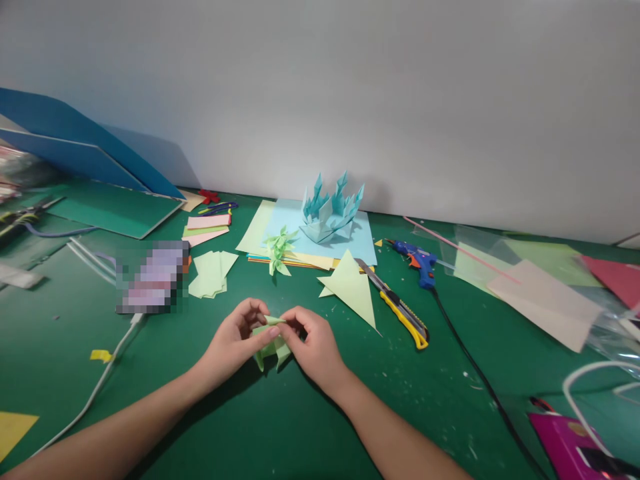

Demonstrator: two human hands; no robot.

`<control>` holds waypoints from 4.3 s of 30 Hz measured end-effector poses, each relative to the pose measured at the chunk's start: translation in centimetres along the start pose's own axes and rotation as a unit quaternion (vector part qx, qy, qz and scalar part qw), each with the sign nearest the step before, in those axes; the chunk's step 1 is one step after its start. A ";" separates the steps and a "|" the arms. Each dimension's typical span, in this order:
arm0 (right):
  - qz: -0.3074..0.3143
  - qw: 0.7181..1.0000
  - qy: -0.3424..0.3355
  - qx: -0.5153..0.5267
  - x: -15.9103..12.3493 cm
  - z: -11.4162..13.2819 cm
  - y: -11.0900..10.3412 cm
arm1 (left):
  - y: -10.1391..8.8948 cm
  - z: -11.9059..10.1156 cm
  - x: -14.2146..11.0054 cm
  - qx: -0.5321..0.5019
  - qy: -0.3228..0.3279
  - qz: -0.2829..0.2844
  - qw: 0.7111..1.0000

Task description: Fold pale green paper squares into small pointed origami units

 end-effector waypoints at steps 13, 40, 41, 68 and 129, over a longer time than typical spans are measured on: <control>-0.011 1.000 0.018 0.011 0.0 -0.1 0.0 | -0.1 -0.7 0.4 -0.127 -0.055 -0.071 0.988; -0.021 0.999 0.026 -0.001 0.0 0.1 -0.3 | -0.8 -0.4 0.6 -0.043 -0.075 -0.057 0.995; -0.024 0.999 0.035 0.008 0.0 0.0 -0.3 | -0.9 -0.4 0.6 -0.047 -0.078 -0.065 0.994; -0.057 0.992 0.058 0.092 0.5 -0.9 -0.8 | -1.2 -0.7 1.0 0.073 -0.008 -0.037 0.997; -0.031 0.997 -0.074 -0.002 -0.1 -0.5 -0.5 | -1.2 -0.4 0.9 -0.002 -0.010 -0.057 0.998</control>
Point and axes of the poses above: each hand's wrist, its own x-axis towards the middle knuckle, its own y-axis out of the palm, z = x × y, the point moved 3 cm from there along x, towards the middle knuckle, and after that the axes turned 10 degrees about y, right-handed, at the moved point
